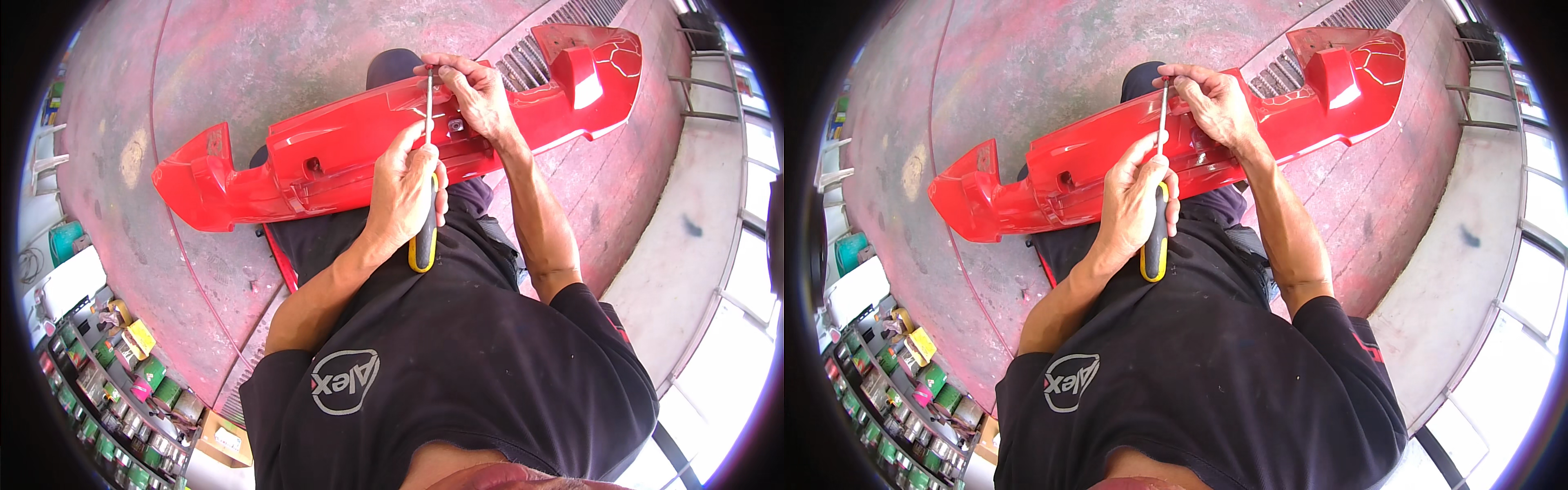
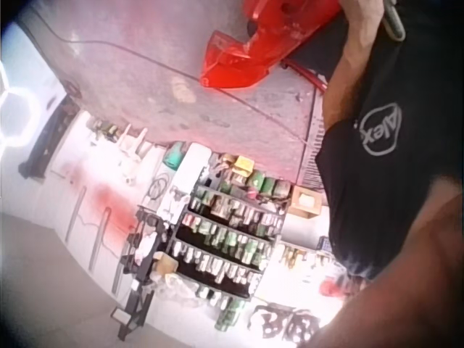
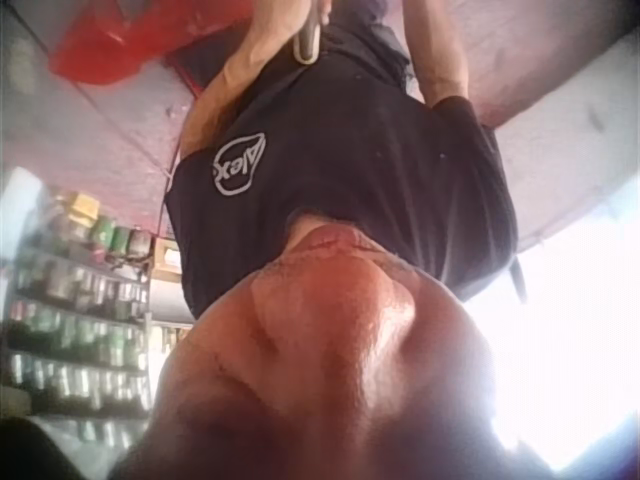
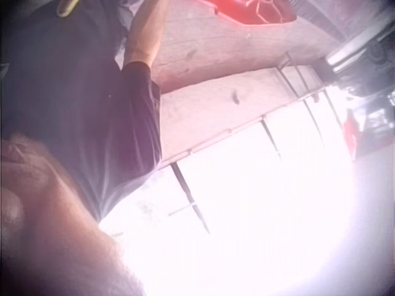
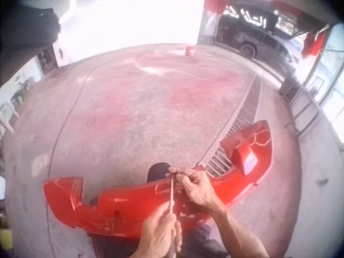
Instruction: The person sits on the floor and uses a screwdriver to remove screws from a red plastic motorcycle fairing. They then insert a smaller red plastic piece into the fairing and secure it by tightening screws with the screwdriver.
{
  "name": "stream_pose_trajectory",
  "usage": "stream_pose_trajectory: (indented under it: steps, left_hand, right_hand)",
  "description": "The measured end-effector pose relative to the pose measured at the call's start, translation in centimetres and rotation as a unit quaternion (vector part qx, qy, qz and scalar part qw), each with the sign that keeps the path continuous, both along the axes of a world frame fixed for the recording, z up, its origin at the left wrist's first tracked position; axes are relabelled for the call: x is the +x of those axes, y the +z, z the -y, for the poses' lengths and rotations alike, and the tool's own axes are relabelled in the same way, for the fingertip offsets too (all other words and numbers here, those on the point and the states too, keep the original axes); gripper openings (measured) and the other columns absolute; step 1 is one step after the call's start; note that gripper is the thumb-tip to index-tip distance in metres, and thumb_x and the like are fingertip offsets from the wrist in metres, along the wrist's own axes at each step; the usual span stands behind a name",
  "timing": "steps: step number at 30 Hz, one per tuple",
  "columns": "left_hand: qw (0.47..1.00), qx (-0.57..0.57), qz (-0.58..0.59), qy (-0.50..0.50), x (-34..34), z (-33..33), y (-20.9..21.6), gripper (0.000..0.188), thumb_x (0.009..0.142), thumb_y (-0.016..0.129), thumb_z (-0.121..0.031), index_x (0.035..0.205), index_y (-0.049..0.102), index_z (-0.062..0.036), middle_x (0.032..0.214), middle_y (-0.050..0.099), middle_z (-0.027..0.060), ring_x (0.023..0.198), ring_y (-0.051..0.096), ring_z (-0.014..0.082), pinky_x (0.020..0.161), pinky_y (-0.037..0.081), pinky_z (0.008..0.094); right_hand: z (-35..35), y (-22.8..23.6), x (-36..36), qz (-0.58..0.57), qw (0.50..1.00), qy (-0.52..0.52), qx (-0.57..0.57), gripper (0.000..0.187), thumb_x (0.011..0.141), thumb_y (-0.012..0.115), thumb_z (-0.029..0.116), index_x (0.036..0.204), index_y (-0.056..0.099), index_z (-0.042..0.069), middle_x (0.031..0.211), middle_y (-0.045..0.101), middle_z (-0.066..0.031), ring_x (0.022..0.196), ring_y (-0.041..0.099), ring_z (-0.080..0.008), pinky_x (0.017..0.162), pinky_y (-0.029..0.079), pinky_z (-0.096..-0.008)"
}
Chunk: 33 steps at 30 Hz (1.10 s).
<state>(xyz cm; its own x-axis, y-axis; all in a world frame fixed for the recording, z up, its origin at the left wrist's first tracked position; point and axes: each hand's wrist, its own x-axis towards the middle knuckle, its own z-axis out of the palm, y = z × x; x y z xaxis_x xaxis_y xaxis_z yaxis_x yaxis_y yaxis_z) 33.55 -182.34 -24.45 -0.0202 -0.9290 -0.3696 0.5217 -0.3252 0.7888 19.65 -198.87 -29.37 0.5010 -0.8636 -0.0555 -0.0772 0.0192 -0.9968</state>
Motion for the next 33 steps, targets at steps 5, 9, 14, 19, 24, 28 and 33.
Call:
stream_pose_trajectory:
  steps: [5,9,14,19,24,28,33]
  left_hand:
    - [1.000,-0.004,-0.002,0.003,0.0,-0.1,0.0,0.047,0.116,0.050,-0.017,0.159,0.043,-0.0012,0.077,0.062,0.0106,0.050,0.061,0.0165,0.044,0.054,0.0308]
    - [1.000,0.009,-0.027,-0.001,0.1,0.0,0.0,0.045,0.115,0.049,-0.016,0.157,0.046,-0.0033,0.078,0.062,0.0115,0.050,0.061,0.0177,0.043,0.054,0.0319]
    - [0.993,0.026,-0.110,0.017,0.4,0.8,-0.5,0.043,0.114,0.048,-0.018,0.155,0.049,-0.0055,0.080,0.063,0.0130,0.049,0.061,0.0191,0.042,0.054,0.0328]
    - [0.998,0.001,-0.064,0.028,0.7,2.8,-1.6,0.063,0.113,0.046,-0.018,0.171,0.021,-0.0164,0.090,0.068,0.0157,0.049,0.063,0.0210,0.038,0.053,0.0342]
    - [0.997,0.012,-0.073,0.006,1.5,6.5,-2.3,0.062,0.112,0.045,-0.014,0.170,0.022,-0.0170,0.084,0.068,0.0146,0.046,0.061,0.0164,0.034,0.048,0.0311]
    - [0.996,0.017,-0.086,0.009,1.3,7.1,-2.5,0.049,0.113,0.046,-0.018,0.162,0.043,-0.0160,0.081,0.068,0.0093,0.046,0.054,0.0095,0.034,0.040,0.0254]
    - [0.992,0.062,-0.109,0.020,0.7,7.1,-2.3,0.050,0.112,0.046,-0.016,0.162,0.045,-0.0152,0.080,0.067,0.0080,0.044,0.050,0.0085,0.033,0.036,0.0249]
  right_hand:
    - [0.0,0.2,0.1,0.001,1.000,0.001,0.002,0.034,0.115,0.056,0.019,0.138,0.072,0.001,0.120,0.080,-0.0113,0.106,0.075,-0.0145,0.090,0.065,-0.0299]
    - [0.1,-0.3,0.0,0.003,1.000,0.004,-0.012,0.034,0.115,0.056,0.019,0.138,0.072,0.001,0.119,0.080,-0.0111,0.106,0.076,-0.0149,0.089,0.065,-0.0296]
    - [0.0,-0.2,0.0,-0.009,1.000,0.003,-0.024,0.033,0.113,0.053,0.015,0.136,0.073,0.001,0.118,0.080,-0.0119,0.106,0.076,-0.0156,0.090,0.065,-0.0298]
    - [-0.2,0.4,0.0,-0.043,0.998,0.016,-0.052,0.035,0.112,0.051,0.012,0.136,0.074,0.001,0.116,0.080,-0.0119,0.104,0.076,-0.0162,0.092,0.065,-0.0303]
    - [-0.5,0.8,-0.1,-0.087,0.993,0.010,-0.074,0.036,0.109,0.052,0.013,0.133,0.076,0.003,0.110,0.080,-0.0131,0.098,0.076,-0.0174,0.091,0.062,-0.0307]
    - [0.2,0.4,-0.2,-0.091,0.983,0.017,-0.158,0.036,0.102,0.056,0.012,0.128,0.080,0.005,0.103,0.075,-0.0115,0.097,0.071,-0.0193,0.090,0.057,-0.0331]
    - [0.5,0.3,-0.6,-0.116,0.972,0.016,-0.204,0.038,0.097,0.056,0.012,0.125,0.081,0.006,0.112,0.064,-0.0108,0.103,0.064,-0.0202,0.093,0.053,-0.0334]
